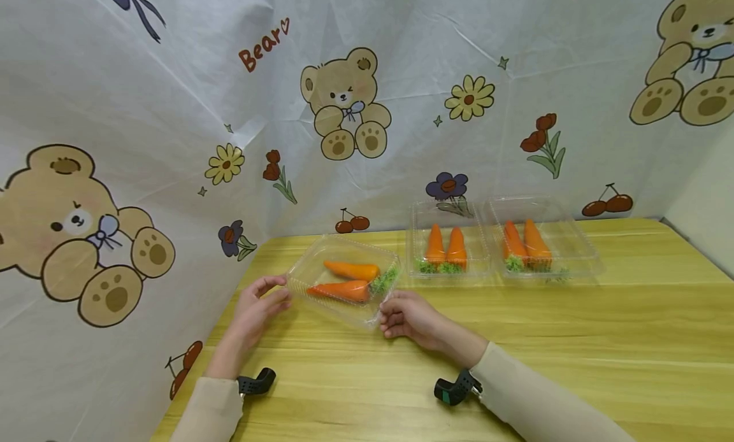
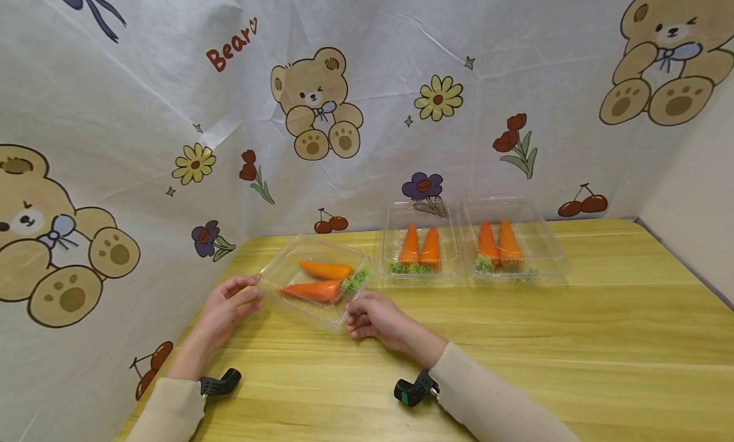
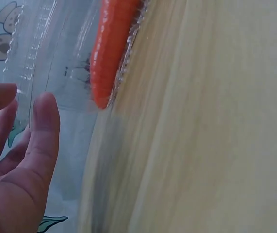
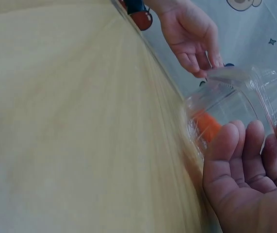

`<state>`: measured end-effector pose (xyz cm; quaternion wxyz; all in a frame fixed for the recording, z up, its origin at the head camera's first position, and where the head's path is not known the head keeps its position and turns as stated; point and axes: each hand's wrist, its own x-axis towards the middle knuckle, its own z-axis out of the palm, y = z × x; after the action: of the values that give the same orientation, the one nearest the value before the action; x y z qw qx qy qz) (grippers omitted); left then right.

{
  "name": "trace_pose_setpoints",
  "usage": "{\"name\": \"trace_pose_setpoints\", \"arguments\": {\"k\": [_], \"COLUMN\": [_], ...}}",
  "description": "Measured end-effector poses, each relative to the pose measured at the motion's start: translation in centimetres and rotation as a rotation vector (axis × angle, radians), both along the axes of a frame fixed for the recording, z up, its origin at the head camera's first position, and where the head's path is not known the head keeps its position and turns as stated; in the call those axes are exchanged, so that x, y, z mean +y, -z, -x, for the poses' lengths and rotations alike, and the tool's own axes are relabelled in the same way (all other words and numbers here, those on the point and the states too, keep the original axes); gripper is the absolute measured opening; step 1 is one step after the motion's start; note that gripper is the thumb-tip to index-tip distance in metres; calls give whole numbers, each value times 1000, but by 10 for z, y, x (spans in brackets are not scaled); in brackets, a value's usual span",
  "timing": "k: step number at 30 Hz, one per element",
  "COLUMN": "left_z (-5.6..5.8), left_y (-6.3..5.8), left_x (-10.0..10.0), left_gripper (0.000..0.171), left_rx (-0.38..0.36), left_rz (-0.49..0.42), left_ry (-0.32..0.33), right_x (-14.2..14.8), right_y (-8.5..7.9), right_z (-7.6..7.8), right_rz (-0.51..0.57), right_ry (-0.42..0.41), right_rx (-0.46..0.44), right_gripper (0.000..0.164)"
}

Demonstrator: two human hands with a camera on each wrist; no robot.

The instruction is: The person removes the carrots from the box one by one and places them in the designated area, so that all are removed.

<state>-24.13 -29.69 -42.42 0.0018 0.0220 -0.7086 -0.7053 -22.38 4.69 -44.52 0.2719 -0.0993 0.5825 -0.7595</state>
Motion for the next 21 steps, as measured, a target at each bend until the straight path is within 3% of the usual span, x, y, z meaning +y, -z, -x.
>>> {"name": "trace_pose_setpoints", "arguments": {"k": [7, 13, 21], "left_z": [-1, -4, -6], "left_y": [8, 12, 17], "left_x": [-15, -23, -30], "left_gripper": [14, 14, 20], "left_rx": [52, 91, 99], "left_rz": [14, -38, -55], "left_ry": [79, 138, 203], "right_x": [5, 9, 13], "right_y": [1, 3, 3], "right_z": [8, 14, 22], "right_rz": [5, 3, -15], "right_ry": [-49, -82, -87], "right_rx": [5, 11, 31], "right_gripper": [9, 9, 12]}}
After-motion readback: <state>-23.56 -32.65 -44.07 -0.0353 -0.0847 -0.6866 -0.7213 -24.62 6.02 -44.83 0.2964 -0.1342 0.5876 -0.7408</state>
